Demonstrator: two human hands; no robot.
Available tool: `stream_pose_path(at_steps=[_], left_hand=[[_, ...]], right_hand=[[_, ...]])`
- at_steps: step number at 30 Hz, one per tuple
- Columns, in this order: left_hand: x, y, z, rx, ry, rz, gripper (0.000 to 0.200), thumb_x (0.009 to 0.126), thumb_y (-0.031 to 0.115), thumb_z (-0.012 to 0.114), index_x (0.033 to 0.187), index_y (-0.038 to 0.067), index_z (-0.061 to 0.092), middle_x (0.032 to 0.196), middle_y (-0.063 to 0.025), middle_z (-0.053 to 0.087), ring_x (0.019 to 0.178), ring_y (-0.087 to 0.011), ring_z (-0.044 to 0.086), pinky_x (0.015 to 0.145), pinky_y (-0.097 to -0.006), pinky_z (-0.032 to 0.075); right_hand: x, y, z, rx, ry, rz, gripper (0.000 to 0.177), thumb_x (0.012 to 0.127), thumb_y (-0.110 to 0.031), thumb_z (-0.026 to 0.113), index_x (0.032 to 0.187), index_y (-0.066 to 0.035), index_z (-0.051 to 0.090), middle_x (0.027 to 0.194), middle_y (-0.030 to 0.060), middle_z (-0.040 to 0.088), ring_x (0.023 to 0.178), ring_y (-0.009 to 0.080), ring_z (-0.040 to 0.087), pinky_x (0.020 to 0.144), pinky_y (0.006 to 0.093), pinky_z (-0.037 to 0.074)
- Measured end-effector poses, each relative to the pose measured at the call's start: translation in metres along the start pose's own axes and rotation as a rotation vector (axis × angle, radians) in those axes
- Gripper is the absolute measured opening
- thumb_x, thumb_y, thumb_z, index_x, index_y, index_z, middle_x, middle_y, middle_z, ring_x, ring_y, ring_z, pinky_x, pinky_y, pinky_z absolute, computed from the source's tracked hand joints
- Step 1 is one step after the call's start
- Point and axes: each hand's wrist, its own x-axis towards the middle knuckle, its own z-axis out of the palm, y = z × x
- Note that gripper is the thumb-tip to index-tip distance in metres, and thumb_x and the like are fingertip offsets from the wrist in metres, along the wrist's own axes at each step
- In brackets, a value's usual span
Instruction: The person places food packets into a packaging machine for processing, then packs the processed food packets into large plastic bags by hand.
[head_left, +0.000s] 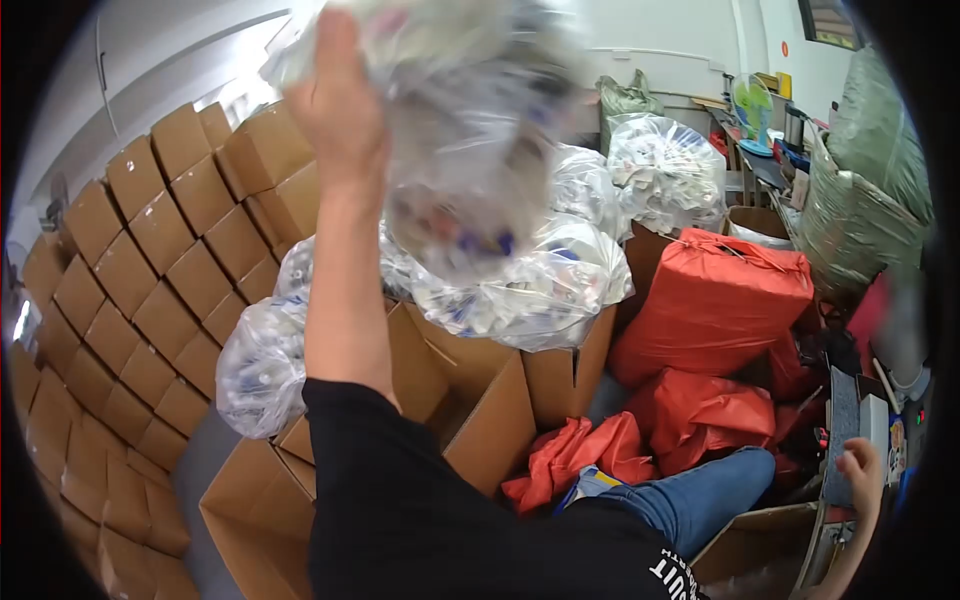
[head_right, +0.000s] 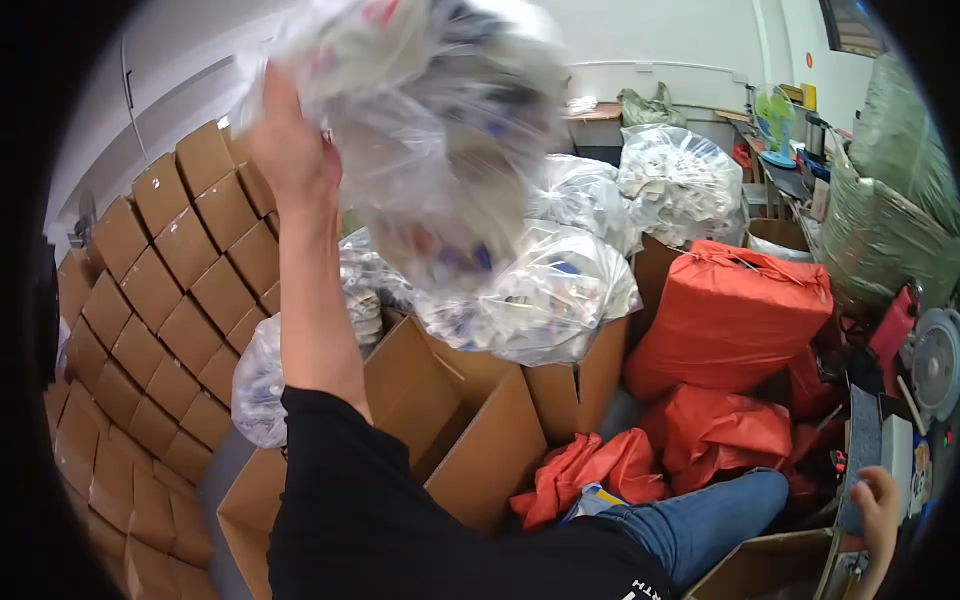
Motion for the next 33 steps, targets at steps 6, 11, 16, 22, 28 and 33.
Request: stream_pose_path(at_steps=[6, 11, 16, 22, 28, 33], left_hand=[[-0.029, -0.128, -0.197, 0.52, 0.515, -0.224, 0.045, 0.098, 0.033, 0.051, 0.114, -0.008, 0.059, 0.111, -0.0121, 0.063, 0.097, -0.0192, 0.058, 0.087, -0.0339, 0.047], [-0.09, -0.212, -0.464, 0.477, 0.895, -0.809, 0.035, 0.084, 0.04, 0.054, 0.103, 0.011, 0.057, 0.09, -0.0055, 0.055, 0.075, -0.0208, 0.05, 0.065, -0.0394, 0.043], [-0.12, -0.188, -0.524, 0.831, 0.836, -1.209, 0.012, 0.079, 0.029, 0.052, 0.082, 0.017, 0.054, 0.072, -0.0027, 0.048, 0.061, -0.0198, 0.045, 0.052, -0.0397, 0.039], [-0.136, -0.246, -0.563, 0.879, 0.833, -1.111, 0.027, 0.083, 0.025, 0.05, 0.1, 0.006, 0.058, 0.097, -0.0131, 0.058, 0.082, -0.0278, 0.054, 0.064, -0.0469, 0.043], [-0.161, -0.246, -0.457, 1.486, 0.712, -0.435, 0.047, 0.088, 0.019, 0.048, 0.128, -0.005, 0.044, 0.127, -0.0249, 0.049, 0.119, -0.0386, 0.045, 0.1, -0.049, 0.035], [-0.189, -0.196, -0.326, 1.607, 0.154, -0.244, 0.062, 0.087, 0.011, 0.05, 0.142, -0.006, 0.028, 0.143, -0.0261, 0.036, 0.135, -0.0377, 0.033, 0.111, -0.0448, 0.027]], right_hand=[[0.008, 0.024, 0.033, -0.015, -0.121, 0.049, 0.022, 0.078, -0.004, 0.059, 0.1, 0.0, 0.058, 0.074, 0.0037, 0.059, 0.067, 0.0111, 0.057, 0.061, 0.025, 0.046], [-0.002, 0.036, 0.049, -0.092, -0.176, 0.132, 0.019, 0.074, -0.003, 0.06, 0.093, 0.002, 0.058, 0.07, 0.0052, 0.06, 0.061, 0.0125, 0.059, 0.055, 0.0259, 0.047], [0.001, 0.038, 0.06, -0.175, -0.213, 0.237, 0.015, 0.073, -0.003, 0.06, 0.087, 0.002, 0.059, 0.069, 0.0052, 0.059, 0.06, 0.0135, 0.06, 0.056, 0.0261, 0.049], [0.009, 0.01, 0.061, -0.353, -0.202, 0.223, 0.022, 0.074, 0.001, 0.062, 0.095, 0.003, 0.059, 0.073, 0.0061, 0.06, 0.068, 0.0138, 0.058, 0.063, 0.0282, 0.047], [-0.029, 0.049, 0.054, -0.351, -0.125, 0.209, 0.019, 0.074, 0.0, 0.061, 0.092, 0.002, 0.059, 0.072, 0.0059, 0.059, 0.069, 0.0136, 0.058, 0.063, 0.0279, 0.048], [-0.059, 0.044, 0.055, -0.333, -0.184, 0.238, 0.022, 0.076, -0.005, 0.063, 0.097, 0.003, 0.061, 0.083, 0.0084, 0.062, 0.081, 0.0163, 0.061, 0.071, 0.0298, 0.05]])
